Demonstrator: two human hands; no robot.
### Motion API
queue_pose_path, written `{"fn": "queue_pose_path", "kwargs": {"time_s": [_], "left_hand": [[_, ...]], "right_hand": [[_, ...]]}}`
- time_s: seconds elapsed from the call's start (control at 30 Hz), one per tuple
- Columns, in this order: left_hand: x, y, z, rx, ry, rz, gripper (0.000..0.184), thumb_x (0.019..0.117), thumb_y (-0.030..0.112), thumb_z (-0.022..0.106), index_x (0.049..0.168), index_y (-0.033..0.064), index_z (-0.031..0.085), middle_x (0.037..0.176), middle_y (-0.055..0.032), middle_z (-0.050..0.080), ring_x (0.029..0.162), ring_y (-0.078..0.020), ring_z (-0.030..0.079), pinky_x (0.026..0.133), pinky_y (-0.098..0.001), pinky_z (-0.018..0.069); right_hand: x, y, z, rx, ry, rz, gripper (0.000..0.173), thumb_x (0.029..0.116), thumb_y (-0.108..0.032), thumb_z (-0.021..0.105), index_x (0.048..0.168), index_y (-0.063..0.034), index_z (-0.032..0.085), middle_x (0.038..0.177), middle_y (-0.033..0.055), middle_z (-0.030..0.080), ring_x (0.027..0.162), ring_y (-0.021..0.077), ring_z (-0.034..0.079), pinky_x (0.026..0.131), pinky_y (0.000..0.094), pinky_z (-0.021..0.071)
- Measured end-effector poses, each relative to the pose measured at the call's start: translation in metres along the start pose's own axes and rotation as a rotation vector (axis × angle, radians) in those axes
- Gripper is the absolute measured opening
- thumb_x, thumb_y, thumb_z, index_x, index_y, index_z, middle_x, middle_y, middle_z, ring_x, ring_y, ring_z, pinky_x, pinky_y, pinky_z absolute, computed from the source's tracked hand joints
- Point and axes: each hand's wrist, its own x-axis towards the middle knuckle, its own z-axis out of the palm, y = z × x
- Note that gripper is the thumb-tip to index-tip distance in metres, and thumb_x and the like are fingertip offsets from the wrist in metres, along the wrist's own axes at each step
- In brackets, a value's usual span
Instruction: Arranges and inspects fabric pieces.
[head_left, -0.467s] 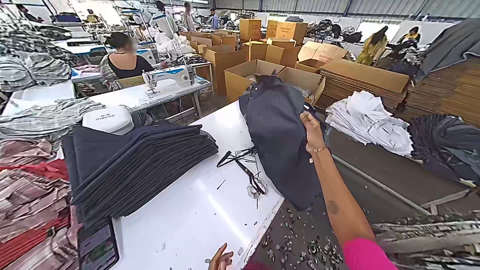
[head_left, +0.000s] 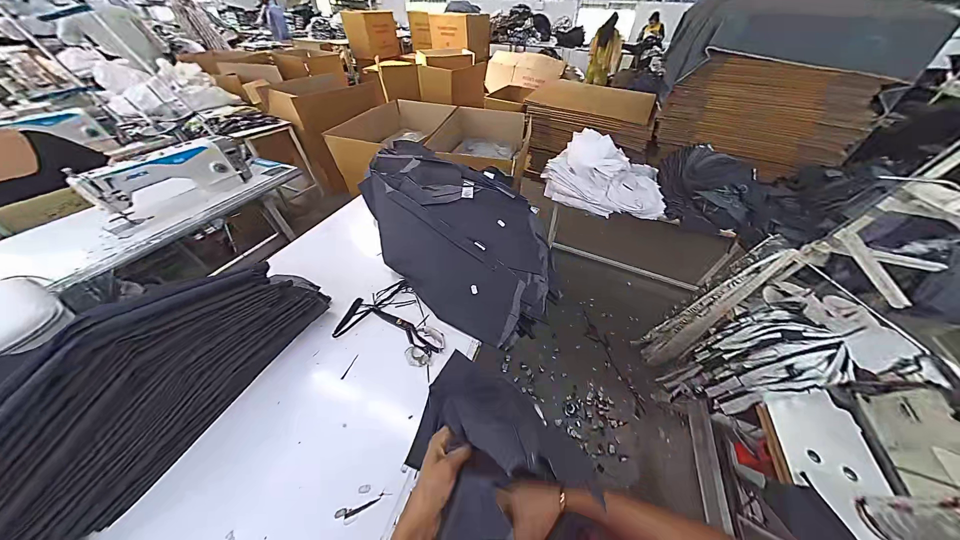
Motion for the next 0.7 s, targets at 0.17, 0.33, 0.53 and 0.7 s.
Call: {"fn": "queue_pose_path", "kwargs": {"time_s": [0.17, 0.33, 0.53, 0.7], "left_hand": [[-0.035, 0.012, -0.030, -0.316, 0.263, 0.053, 0.034, 0.1014, 0.005, 0.025, 0.097, 0.0140, 0.057, 0.077, 0.0099, 0.070, 0.072, 0.0037, 0.067, 0.070, -0.0172, 0.0580], [-0.077, 0.040, -0.043, -0.158, 0.486, 0.040, 0.043, 0.0971, -0.013, 0.030, 0.073, 0.0107, 0.057, 0.062, 0.0102, 0.064, 0.062, 0.0065, 0.060, 0.067, -0.0122, 0.0519], [-0.132, 0.023, -0.043, -0.121, 0.744, 0.161, 0.028, 0.0925, -0.013, 0.042, 0.072, 0.0023, 0.054, 0.063, 0.0082, 0.059, 0.062, 0.0070, 0.055, 0.067, -0.0123, 0.0480], [-0.197, -0.049, -0.078, -0.339, 0.690, 0.066, 0.032, 0.0925, 0.003, 0.040, 0.085, 0.0189, 0.067, 0.078, 0.0106, 0.072, 0.073, 0.0065, 0.065, 0.072, -0.0146, 0.0542]], "right_hand": [[-0.026, -0.005, -0.053, 0.195, 0.533, 0.128, 0.036, 0.0958, -0.017, 0.069, 0.120, 0.0098, 0.066, 0.113, 0.0181, 0.072, 0.107, 0.0177, 0.068, 0.100, 0.0370, 0.0508], [0.032, 0.009, -0.072, -0.012, 0.830, -0.479, 0.082, 0.0734, -0.021, 0.088, 0.138, 0.0121, 0.050, 0.146, 0.0278, 0.049, 0.132, 0.0228, 0.054, 0.107, 0.0296, 0.0487], [0.101, -0.019, -0.066, 0.027, 0.421, -0.812, 0.029, 0.0913, -0.015, 0.073, 0.115, 0.0023, 0.073, 0.130, 0.0185, 0.067, 0.130, 0.0228, 0.059, 0.113, 0.0382, 0.0455], [0.113, -0.051, -0.021, 0.199, 0.090, -0.784, 0.021, 0.1024, -0.007, 0.055, 0.106, 0.0056, 0.071, 0.103, 0.0029, 0.074, 0.096, -0.0046, 0.065, 0.091, 0.0157, 0.0524]]}}
